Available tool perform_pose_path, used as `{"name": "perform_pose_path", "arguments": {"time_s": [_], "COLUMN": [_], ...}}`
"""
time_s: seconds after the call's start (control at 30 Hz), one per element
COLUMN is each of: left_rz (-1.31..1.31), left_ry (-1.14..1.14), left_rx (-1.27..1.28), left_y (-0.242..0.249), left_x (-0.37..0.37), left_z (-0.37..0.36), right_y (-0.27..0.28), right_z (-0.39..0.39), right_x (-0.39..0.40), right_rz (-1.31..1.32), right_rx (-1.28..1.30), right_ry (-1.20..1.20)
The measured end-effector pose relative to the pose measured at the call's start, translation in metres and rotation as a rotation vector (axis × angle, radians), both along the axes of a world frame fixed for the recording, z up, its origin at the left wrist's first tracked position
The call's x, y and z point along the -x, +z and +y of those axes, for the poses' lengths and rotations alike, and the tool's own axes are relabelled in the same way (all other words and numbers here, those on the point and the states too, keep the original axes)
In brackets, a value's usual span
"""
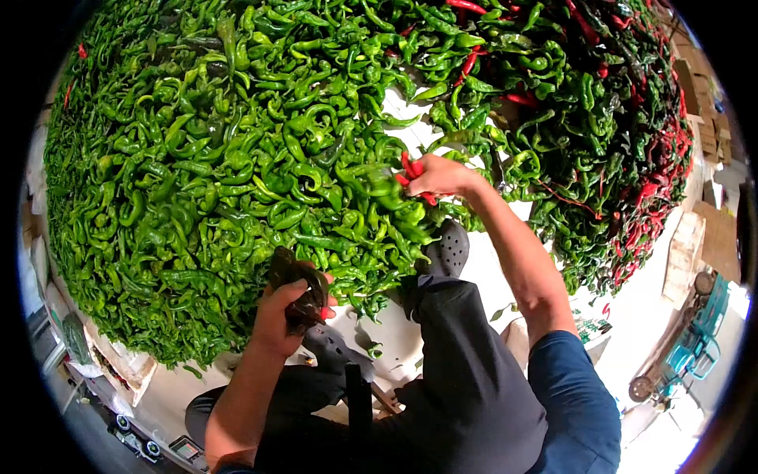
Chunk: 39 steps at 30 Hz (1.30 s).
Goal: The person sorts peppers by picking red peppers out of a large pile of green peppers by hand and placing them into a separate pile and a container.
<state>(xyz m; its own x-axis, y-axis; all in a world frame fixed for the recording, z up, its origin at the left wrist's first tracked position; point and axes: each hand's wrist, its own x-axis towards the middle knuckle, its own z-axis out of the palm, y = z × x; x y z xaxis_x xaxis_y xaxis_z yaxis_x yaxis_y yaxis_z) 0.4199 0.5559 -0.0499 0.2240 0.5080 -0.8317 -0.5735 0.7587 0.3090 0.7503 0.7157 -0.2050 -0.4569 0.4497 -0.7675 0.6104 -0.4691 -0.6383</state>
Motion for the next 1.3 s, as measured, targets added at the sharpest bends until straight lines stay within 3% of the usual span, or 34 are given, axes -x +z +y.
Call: {"name": "perform_pose_path", "arguments": {"time_s": [0.13, 0.17, 0.2, 0.4, 0.57, 0.73, 0.8, 0.83, 0.9, 1.03, 1.1, 1.17, 1.2, 1.23, 1.3], "left_rz": [0.003, 0.021, 0.038, 0.013, 0.008, -0.007, 0.002, 0.019, 0.054, 0.146, 0.104, 0.08, 0.09, 0.103, 0.115], "left_ry": [-0.002, -0.008, -0.012, 0.004, 0.008, -0.026, -0.043, -0.048, -0.068, -0.129, -0.151, -0.134, -0.153, -0.168, -0.192], "left_rx": [0.022, 0.031, 0.04, 0.005, -0.014, -0.028, -0.035, -0.036, -0.06, -0.104, -0.083, -0.068, -0.074, -0.082, -0.084], "left_y": [-0.005, -0.006, -0.007, -0.005, -0.005, -0.007, -0.002, 0.004, 0.008, 0.013, 0.014, 0.012, 0.014, 0.017, 0.024], "left_x": [0.001, 0.001, 0.001, -0.003, -0.007, -0.014, -0.017, -0.019, -0.019, -0.021, -0.023, -0.026, -0.028, -0.03, -0.037], "left_z": [0.0, 0.001, 0.002, 0.005, 0.005, 0.008, 0.01, 0.011, 0.008, 0.001, -0.005, -0.012, -0.014, -0.016, -0.017], "right_y": [0.053, 0.042, 0.038, 0.019, 0.019, 0.034, 0.058, 0.057, 0.093, 0.173, 0.203, 0.238, 0.253, 0.261, 0.24], "right_z": [-0.013, -0.02, -0.017, -0.03, -0.038, -0.058, -0.082, -0.106, -0.156, -0.271, -0.335, -0.396, -0.426, -0.456, -0.538], "right_x": [-0.024, -0.027, -0.039, -0.045, -0.043, -0.043, -0.053, -0.071, -0.111, -0.209, -0.257, -0.279, -0.291, -0.302, -0.343], "right_rz": [0.49, 0.574, 0.691, 0.944, 1.103, 0.933, 0.662, 0.754, 0.662, 0.277, -0.075, -0.272, -0.3, -0.468, -0.546], "right_rx": [0.259, 0.231, 0.325, 0.506, 0.543, 0.485, 0.433, 0.459, 0.383, 0.12, 0.071, -0.006, -0.01, 0.026, 0.076], "right_ry": [-0.514, -0.632, -0.569, -0.881, -0.982, -1.184, -1.301, -1.292, -1.383, -1.54, -1.61, -1.742, -1.691, -1.647, -1.838]}}
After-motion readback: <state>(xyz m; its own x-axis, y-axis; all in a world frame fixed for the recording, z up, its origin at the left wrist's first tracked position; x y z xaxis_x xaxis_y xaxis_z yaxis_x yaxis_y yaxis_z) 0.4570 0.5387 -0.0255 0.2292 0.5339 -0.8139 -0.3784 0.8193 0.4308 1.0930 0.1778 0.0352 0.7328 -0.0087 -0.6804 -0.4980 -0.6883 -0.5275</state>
